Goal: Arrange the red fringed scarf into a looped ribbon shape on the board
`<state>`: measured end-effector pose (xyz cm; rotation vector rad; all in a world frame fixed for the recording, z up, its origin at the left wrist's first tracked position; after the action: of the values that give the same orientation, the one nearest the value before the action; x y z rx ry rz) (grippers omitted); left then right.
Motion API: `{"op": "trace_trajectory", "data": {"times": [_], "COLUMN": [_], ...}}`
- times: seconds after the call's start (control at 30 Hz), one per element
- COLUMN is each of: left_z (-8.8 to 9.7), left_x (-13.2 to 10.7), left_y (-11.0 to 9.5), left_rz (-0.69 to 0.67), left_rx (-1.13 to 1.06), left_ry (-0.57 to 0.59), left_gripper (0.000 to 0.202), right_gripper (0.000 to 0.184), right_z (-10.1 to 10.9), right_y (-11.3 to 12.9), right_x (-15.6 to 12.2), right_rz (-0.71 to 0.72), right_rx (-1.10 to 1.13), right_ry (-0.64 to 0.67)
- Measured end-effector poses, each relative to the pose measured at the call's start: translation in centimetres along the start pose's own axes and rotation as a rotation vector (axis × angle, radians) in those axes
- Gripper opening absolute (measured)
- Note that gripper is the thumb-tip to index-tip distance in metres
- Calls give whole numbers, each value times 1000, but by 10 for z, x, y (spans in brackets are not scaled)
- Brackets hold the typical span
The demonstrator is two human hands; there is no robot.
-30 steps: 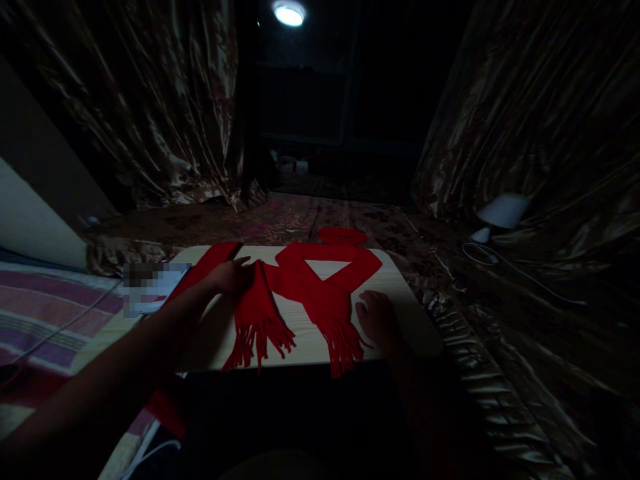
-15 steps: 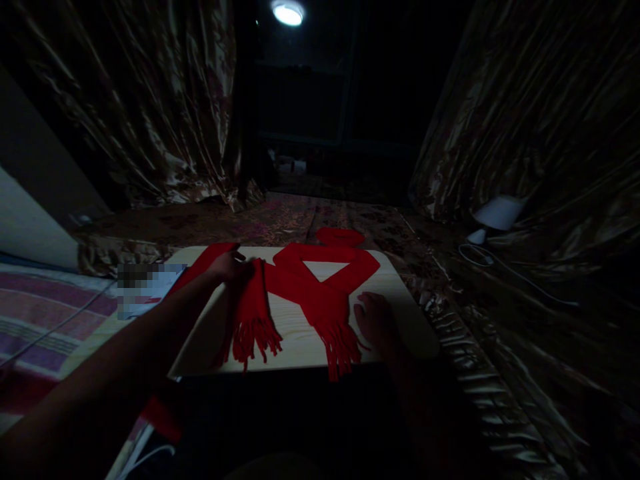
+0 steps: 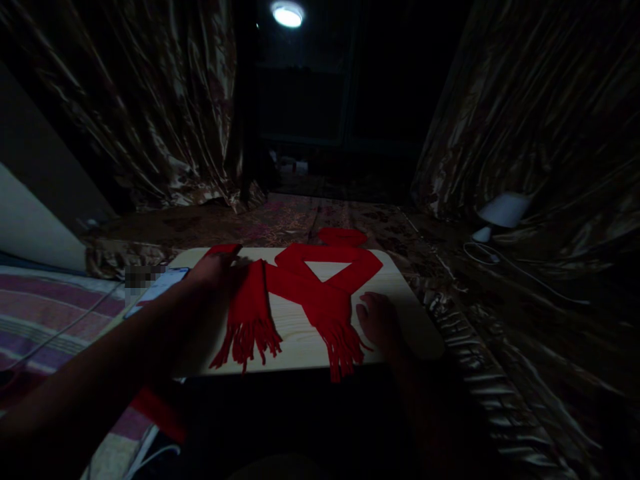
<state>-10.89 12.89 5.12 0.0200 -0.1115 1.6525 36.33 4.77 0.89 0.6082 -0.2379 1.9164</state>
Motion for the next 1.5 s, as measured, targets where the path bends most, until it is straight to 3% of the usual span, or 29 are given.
{"op": "trace_trajectory", "data": {"times": [0.1,0.27,0.57,0.77,0.87,0.97,1.17,1.5], "left_z": [-14,-37,-35,-37,-38,-37,-37,-39], "left_x": [-17,-33,-32,-32,-32,-33,-33,-31], "left_y": [5,9,8,8,8,8,8,10], "left_rz": [-54,3,11,11,13,9,1,-4], "left_rx": [88,23,-40,-65,-62,-45,-38,-46], "left_ry": [-9,-25,-44,-47,-39,-39,-39,-42], "left_gripper": [54,59,55,54,55,57,59,58], "right_gripper": [26,26,28,24,21,30,56,57], "right_z": [1,-1,-1,10,15,9,-20,-27], "right_y": [1,-1,-4,-5,16,43,88,99], "right_x": [0,1,2,38,65,84,86,72], "right_rz": [9,-9,-33,-97,-18,37,74,111], "right_rx": [-11,-35,-4,70,103,104,73,6], "right_ry": [-2,26,71,169,120,127,295,321]}}
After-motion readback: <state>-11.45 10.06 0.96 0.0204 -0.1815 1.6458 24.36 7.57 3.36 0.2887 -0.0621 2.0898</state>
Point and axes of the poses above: each hand's wrist, its own x-axis towards the middle knuckle, its own z-axis out of the back of the hand, y = z × x, the point moved 7 cm from there along x, towards the middle knuckle, and after that the axes turned 8 degrees about z, right-handed, at the moved point
